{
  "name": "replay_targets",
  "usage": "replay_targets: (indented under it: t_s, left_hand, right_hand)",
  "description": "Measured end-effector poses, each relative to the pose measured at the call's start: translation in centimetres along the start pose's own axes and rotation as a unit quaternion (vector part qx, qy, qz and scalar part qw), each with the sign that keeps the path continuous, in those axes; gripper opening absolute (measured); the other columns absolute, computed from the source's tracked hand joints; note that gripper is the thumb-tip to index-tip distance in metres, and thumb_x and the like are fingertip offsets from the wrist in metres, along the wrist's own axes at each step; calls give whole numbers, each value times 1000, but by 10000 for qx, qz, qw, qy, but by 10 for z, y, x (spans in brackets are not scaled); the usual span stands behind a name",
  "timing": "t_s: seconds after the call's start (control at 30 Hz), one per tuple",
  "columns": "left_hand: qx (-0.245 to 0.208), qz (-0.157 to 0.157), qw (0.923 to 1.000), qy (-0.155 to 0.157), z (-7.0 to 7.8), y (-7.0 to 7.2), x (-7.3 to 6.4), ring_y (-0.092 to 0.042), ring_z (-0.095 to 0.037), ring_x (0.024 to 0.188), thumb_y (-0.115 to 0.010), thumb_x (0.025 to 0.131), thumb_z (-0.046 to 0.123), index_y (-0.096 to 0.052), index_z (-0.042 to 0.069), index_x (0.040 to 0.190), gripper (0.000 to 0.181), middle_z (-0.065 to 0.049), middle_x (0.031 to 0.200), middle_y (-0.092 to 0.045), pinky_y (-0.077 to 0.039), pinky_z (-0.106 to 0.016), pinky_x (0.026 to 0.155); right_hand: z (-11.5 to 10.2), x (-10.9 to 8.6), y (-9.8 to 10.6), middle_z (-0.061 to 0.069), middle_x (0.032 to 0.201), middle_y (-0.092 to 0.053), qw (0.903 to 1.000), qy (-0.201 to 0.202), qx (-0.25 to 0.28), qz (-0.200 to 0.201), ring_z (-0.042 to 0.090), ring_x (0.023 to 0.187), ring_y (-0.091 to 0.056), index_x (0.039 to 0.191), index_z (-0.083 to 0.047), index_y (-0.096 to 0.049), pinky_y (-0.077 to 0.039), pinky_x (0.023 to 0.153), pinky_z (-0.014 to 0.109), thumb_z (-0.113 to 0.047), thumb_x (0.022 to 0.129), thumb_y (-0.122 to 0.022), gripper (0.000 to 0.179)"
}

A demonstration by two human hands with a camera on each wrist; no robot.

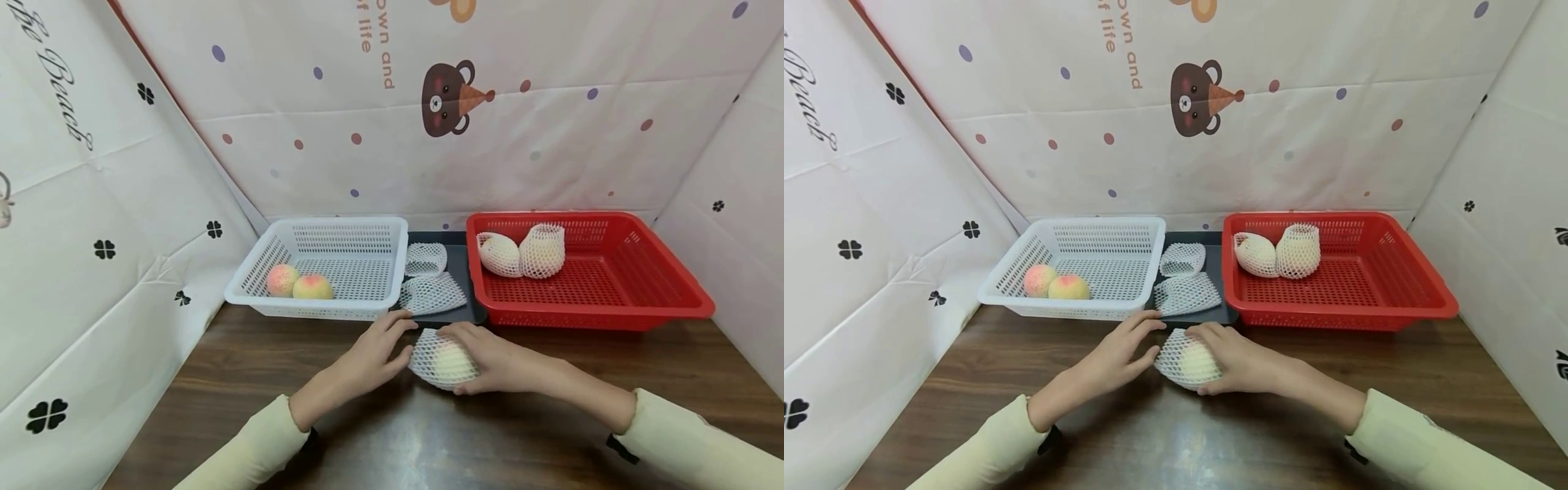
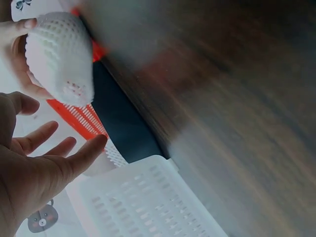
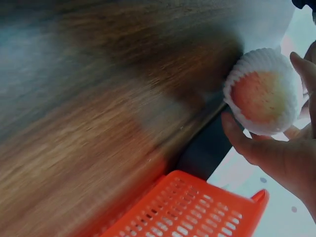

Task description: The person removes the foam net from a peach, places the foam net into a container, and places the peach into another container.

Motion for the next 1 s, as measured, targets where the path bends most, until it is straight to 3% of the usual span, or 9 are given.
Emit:
replay_targets:
  t_s: [0.27,0.6,1.0]
  left_hand:
    - [38,-101,9998,156,-4,-1,-4,-48,-30,135,-61,101,20,-58,7,133,35,-17,147,-49,-47,-47,107]
    - [182,157,9991,360,-8,15,-14,-49,-31,135,-63,100,18,-59,7,133,35,-14,147,-49,-45,-49,109]
    - [280,91,9993,246,-5,13,-16,-46,-29,136,-62,101,21,-59,7,133,35,-13,147,-48,-45,-46,110]
  right_hand:
    - [4,-26,15,4,141,-50,9992,-159,-133,339,24,127,-49,147,-14,-45,-49,102,52,-41,82,-85,81]
    - [16,-61,39,2,141,-52,9932,-563,-548,864,26,131,-50,145,-19,-48,-49,104,54,-42,82,-84,76]
    - [29,-78,43,9,145,-49,9912,-854,-465,902,34,134,-47,145,-19,-46,-47,103,60,-41,83,-84,77]
Point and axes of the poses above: each hand's wrist, its own x-axis towards the middle knuckle, its own y-axis out of the back of the hand, z = x × y, the point moved 10 cm from there along x, towards the middle knuckle
